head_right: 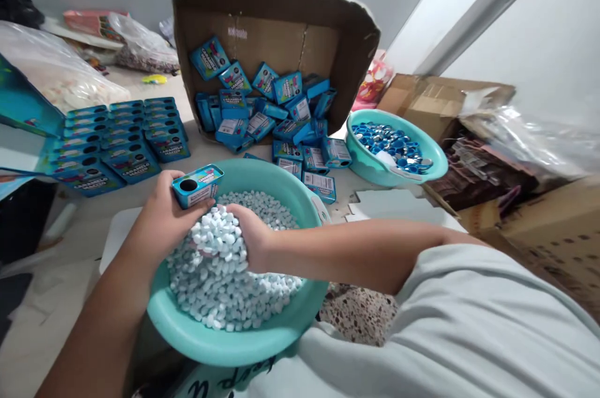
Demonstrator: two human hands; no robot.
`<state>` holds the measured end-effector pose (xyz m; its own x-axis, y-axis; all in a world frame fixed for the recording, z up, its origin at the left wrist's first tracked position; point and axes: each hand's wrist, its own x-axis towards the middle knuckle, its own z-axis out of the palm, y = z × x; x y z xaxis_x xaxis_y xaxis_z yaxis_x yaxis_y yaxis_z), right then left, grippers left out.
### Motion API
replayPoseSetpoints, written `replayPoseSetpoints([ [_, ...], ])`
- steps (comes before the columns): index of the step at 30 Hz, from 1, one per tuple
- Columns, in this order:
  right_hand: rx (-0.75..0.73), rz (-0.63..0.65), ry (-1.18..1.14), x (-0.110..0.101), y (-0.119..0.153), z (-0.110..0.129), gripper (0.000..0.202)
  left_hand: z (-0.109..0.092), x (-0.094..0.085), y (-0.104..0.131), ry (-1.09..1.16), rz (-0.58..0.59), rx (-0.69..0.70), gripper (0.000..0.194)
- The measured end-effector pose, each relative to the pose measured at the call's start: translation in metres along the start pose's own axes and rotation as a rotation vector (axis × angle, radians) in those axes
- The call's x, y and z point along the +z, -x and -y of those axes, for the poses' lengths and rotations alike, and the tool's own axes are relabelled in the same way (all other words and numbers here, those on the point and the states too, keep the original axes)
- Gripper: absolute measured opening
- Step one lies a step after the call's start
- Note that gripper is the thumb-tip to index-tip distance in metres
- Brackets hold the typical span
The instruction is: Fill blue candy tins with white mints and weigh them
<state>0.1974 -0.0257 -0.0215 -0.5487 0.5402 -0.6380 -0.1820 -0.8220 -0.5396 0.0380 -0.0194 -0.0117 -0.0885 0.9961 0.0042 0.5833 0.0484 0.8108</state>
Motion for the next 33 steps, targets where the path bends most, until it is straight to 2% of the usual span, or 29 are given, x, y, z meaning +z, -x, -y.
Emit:
replayPoseSetpoints([
  [2, -0.040, -0.032, -0.113, 0.003, 0.009, 0.006, 0.042, -0.003, 0.000, 0.001, -0.075, 0.013, -0.011, 0.043],
  [7, -0.163, -0.069, -0.308, 0.013, 0.018, 0.018, 0.031, -0.006, 0.002, 0.002, -0.251, 0.162, 0.012, 0.036],
  [13, -0.391, -0.005, -0.291, 0.031, 0.017, 0.049, 0.025, -0.010, -0.001, 0.003, -0.215, 0.212, 0.010, 0.032],
  [18, -0.539, 0.010, -0.386, 0.032, 0.010, 0.069, 0.020, -0.013, -0.001, 0.002, -0.217, 0.275, -0.007, 0.026],
  [21, -0.559, 0.064, -0.444, 0.026, 0.005, 0.069, 0.021, -0.009, 0.001, 0.003, -0.144, 0.392, 0.082, 0.026],
  [24, -0.525, 0.108, -0.459, 0.021, 0.003, 0.064, 0.021, -0.002, 0.004, 0.005, -0.092, 0.483, 0.167, 0.035],
  [28, -0.536, 0.089, -0.373, 0.016, 0.001, 0.059, 0.020, 0.004, 0.009, 0.006, -0.041, 0.478, 0.214, 0.051],
  [33, -0.625, 0.024, -0.206, 0.013, -0.002, 0.058, 0.020, 0.004, 0.010, 0.005, -0.032, 0.458, 0.225, 0.054],
])
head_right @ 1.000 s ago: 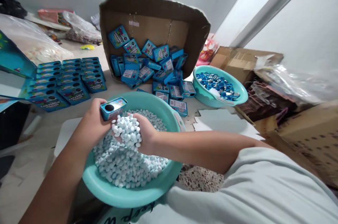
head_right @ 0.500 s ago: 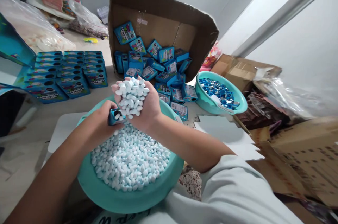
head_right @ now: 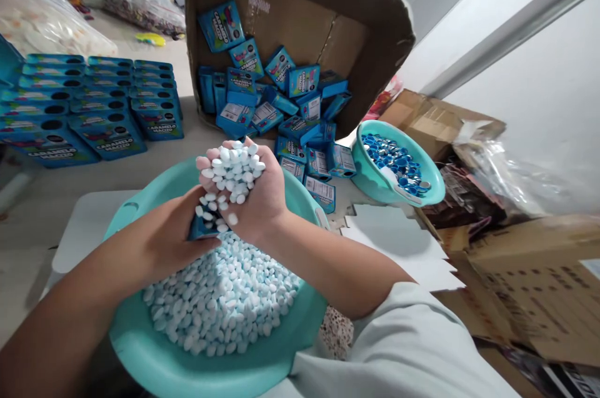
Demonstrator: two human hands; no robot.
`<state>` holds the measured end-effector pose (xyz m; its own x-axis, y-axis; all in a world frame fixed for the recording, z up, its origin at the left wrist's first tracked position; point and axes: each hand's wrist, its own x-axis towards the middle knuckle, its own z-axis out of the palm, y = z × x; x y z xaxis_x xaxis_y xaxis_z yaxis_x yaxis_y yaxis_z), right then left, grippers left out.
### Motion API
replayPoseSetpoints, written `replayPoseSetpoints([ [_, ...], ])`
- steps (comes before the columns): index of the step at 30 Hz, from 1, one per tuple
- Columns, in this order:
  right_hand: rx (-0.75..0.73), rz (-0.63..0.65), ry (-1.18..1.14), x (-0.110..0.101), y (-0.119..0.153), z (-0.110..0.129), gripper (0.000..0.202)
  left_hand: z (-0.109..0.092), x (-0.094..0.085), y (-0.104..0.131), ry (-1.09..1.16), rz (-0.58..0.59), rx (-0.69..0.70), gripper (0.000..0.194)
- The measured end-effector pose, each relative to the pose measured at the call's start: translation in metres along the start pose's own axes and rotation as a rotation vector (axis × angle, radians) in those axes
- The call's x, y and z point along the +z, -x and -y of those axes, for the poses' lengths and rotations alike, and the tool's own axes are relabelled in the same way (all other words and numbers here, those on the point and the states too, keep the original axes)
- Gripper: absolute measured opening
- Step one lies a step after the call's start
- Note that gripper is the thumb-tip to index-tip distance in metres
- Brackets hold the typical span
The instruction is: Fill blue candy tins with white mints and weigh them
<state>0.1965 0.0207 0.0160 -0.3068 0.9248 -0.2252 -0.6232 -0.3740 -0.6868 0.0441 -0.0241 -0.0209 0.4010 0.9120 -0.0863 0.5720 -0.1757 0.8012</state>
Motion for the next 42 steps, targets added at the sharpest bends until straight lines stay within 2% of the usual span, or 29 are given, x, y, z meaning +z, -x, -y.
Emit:
replayPoseSetpoints([
  [5, -0.037, -0.033, 0.021, 0.000, 0.001, 0.005, 0.027, -0.009, -0.007, 0.002, -0.034, 0.013, -0.116, 0.030],
  [8, -0.068, -0.009, 0.048, 0.000, 0.002, 0.008, 0.031, -0.013, -0.008, 0.003, -0.023, -0.016, -0.129, 0.025],
  [14, -0.119, 0.048, 0.112, 0.001, 0.005, 0.005, 0.035, -0.016, -0.007, 0.003, 0.003, -0.048, -0.067, 0.027],
  [18, -0.135, 0.040, 0.146, 0.003, 0.007, 0.003, 0.036, -0.015, -0.008, 0.003, -0.043, -0.022, -0.100, 0.025],
  [21, -0.122, 0.032, 0.124, 0.004, 0.007, 0.002, 0.035, -0.009, -0.006, 0.004, -0.046, -0.004, -0.070, 0.034],
  [26, -0.116, 0.036, 0.100, 0.006, 0.007, 0.000, 0.036, -0.002, -0.001, 0.004, -0.047, -0.039, 0.025, 0.049],
  [32, -0.147, 0.064, 0.145, 0.006, 0.010, 0.002, 0.035, -0.007, -0.001, 0.005, -0.089, -0.048, -0.039, 0.057],
  [36, -0.210, 0.078, 0.258, 0.008, 0.011, 0.004, 0.036, -0.008, -0.002, 0.007, -0.097, -0.084, 0.004, 0.053],
  [39, -0.233, 0.036, 0.322, 0.011, 0.012, 0.005, 0.040, -0.007, -0.001, 0.008, -0.088, -0.132, 0.086, 0.046],
  [42, -0.235, 0.012, 0.351, 0.013, 0.014, 0.006, 0.042, -0.005, -0.001, 0.008, -0.084, -0.141, 0.125, 0.046],
])
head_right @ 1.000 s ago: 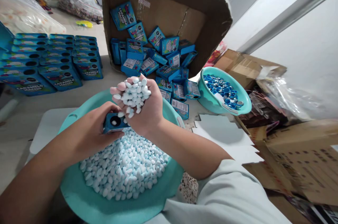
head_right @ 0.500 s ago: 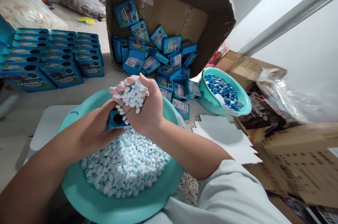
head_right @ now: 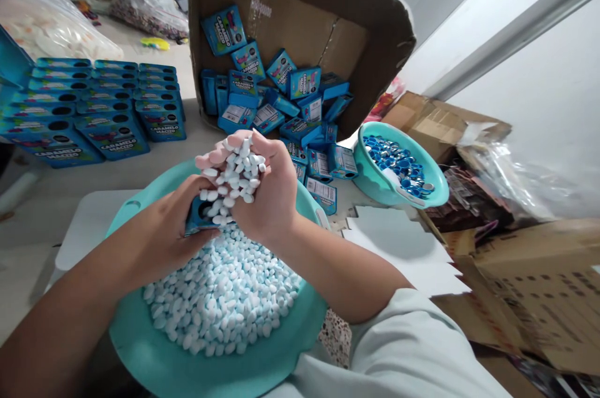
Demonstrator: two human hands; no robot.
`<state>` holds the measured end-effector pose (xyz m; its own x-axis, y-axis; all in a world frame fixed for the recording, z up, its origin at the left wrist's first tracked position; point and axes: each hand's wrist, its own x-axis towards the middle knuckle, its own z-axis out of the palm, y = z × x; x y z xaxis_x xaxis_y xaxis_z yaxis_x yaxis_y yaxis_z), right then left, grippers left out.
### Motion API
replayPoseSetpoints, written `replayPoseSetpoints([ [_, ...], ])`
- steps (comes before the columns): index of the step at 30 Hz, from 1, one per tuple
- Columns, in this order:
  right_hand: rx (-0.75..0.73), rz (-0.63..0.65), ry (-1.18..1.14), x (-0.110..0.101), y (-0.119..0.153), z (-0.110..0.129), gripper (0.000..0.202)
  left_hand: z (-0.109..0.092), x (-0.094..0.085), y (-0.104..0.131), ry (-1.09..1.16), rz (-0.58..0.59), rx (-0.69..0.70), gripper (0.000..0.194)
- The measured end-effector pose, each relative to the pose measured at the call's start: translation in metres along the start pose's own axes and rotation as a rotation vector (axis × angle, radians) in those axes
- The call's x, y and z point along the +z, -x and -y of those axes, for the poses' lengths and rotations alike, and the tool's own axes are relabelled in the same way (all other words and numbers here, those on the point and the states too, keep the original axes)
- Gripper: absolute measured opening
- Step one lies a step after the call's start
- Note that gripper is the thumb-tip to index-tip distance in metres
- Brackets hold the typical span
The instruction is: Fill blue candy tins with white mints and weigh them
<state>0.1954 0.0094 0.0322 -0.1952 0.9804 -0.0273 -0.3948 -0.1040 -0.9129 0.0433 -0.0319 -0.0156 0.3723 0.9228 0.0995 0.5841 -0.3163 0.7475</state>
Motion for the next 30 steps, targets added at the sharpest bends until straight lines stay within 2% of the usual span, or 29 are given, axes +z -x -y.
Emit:
replayPoseSetpoints([
  [6, -0.020, 0.013, 0.018, -0.0005, 0.0026, 0.0014, 0.039, 0.0018, 0.0008, 0.0005, 0.018, 0.027, 0.009, 0.050],
  [10, -0.004, 0.021, 0.037, 0.0017, 0.0037, 0.0009, 0.035, 0.0005, 0.0008, 0.0009, 0.044, 0.076, -0.015, 0.045],
  [13, -0.003, 0.029, 0.045, 0.0037, 0.0043, 0.0002, 0.032, -0.0004, 0.0008, 0.0012, 0.063, 0.060, -0.022, 0.042],
  [21, -0.092, 0.162, 0.009, 0.0046, 0.0057, -0.0047, 0.026, 0.0070, 0.0082, -0.0048, 0.104, 0.042, -0.004, 0.046],
  [25, -0.133, 0.197, 0.040, 0.0030, 0.0056, -0.0072, 0.031, 0.0057, 0.0087, -0.0050, 0.101, 0.015, 0.008, 0.050],
  [30, -0.148, 0.169, 0.092, 0.0034, 0.0052, -0.0035, 0.043, 0.0020, 0.0054, -0.0008, 0.081, -0.013, 0.028, 0.036],
])
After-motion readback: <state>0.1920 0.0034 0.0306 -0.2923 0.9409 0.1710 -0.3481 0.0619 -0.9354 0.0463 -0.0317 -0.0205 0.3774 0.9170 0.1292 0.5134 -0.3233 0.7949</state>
